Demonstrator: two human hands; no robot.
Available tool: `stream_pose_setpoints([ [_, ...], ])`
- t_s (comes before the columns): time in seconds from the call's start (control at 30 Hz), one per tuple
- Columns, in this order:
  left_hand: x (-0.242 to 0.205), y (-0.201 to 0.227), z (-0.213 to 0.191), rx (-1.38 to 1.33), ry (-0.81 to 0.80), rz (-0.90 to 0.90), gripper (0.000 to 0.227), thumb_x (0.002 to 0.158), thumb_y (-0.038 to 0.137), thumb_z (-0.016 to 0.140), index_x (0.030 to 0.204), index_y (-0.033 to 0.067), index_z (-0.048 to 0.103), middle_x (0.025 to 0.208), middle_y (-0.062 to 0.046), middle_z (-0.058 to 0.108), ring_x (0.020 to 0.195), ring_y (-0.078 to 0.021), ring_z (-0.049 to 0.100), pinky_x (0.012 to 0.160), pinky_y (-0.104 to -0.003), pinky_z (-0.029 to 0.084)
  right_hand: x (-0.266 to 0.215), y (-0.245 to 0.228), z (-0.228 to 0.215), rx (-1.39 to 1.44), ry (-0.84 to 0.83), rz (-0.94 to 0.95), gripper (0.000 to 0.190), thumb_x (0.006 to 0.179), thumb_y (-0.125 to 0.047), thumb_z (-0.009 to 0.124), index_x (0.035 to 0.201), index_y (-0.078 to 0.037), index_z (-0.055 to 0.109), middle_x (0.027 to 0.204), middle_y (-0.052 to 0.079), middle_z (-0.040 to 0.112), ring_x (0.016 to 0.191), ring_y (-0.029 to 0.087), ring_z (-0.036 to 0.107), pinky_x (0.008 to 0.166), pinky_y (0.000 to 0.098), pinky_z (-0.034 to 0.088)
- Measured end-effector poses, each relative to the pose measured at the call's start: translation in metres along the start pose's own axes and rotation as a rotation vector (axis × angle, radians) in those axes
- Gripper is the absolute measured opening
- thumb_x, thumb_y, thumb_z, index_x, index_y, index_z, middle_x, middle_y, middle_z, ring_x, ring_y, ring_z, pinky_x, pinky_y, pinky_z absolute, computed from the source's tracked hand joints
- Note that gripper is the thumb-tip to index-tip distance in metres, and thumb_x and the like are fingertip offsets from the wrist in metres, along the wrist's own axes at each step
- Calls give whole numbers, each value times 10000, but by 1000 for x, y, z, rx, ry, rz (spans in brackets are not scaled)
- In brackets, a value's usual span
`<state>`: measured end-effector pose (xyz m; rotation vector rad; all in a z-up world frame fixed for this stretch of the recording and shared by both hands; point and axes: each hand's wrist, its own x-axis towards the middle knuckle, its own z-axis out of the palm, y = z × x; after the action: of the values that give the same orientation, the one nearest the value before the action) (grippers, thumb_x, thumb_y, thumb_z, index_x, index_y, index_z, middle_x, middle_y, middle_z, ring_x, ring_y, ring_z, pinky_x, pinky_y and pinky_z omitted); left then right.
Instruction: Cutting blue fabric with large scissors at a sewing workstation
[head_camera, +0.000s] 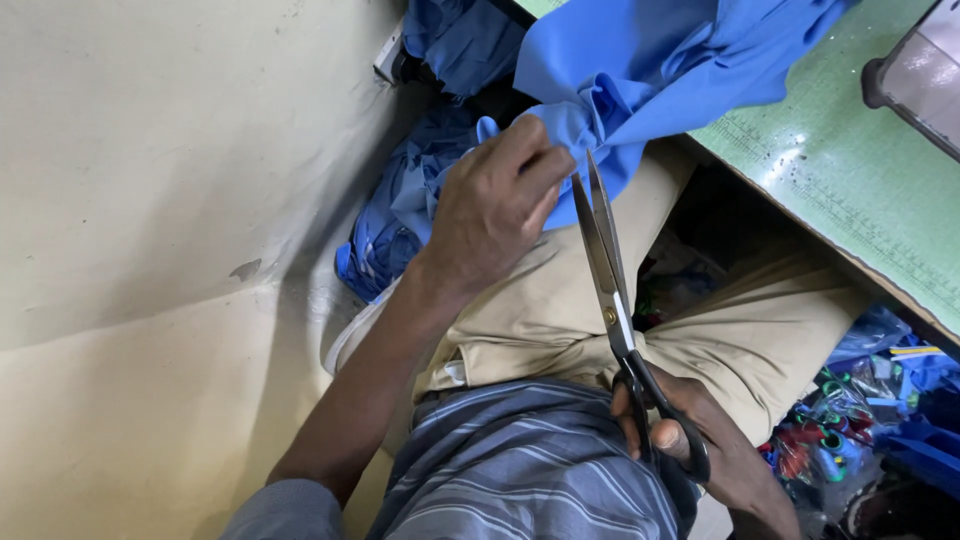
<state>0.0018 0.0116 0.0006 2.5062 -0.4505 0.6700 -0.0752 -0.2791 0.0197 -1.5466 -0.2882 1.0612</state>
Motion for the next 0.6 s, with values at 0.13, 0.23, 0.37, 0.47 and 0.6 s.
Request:
stream_pose_setpoints([
  [0.13,3,2,-6,47,138,106,261,990,-107,692,846,52,544,857,-57,374,697,-192,445,700,-294,569,2,-7,4,-34,29,12,816,828,-852,496,924,-70,708,607,29,649,579,131,581,571,293,441],
  [0.23,5,0,-8,10,179,152,179,1009,-116,625,875,-6,580,832,-71,371,710,-210,462,736,-348,591,3,-11,9,-64,121,18,778,794,-814,558,832,-53,719,560,32,636,518,133,551,494,296,400],
  [0.37,4,1,-7,-29,199,157,125,1012,-98,647,918,-23,614,849,-87,438,713,-209,505,693,-349,584,-1,-8,11,-49,148,0,738,812,-766,593,817,-38,712,558,6,579,498,117,468,464,293,340],
  [0.47,1,-2,-4,-32,185,159,109,1021,-76,645,937,-14,613,868,-91,445,731,-202,511,729,-344,600,-2,-5,10,-182,199,-2,666,819,-734,580,789,-79,696,613,-13,565,560,119,476,522,298,357],
  [0.6,-4,-6,-1,-86,187,124,94,1021,-72,655,961,-8,620,1023,-124,532,827,-271,535,749,-393,553,-7,4,7,-328,311,60,567,790,-678,609,702,-121,662,583,-26,548,537,106,497,508,302,391],
])
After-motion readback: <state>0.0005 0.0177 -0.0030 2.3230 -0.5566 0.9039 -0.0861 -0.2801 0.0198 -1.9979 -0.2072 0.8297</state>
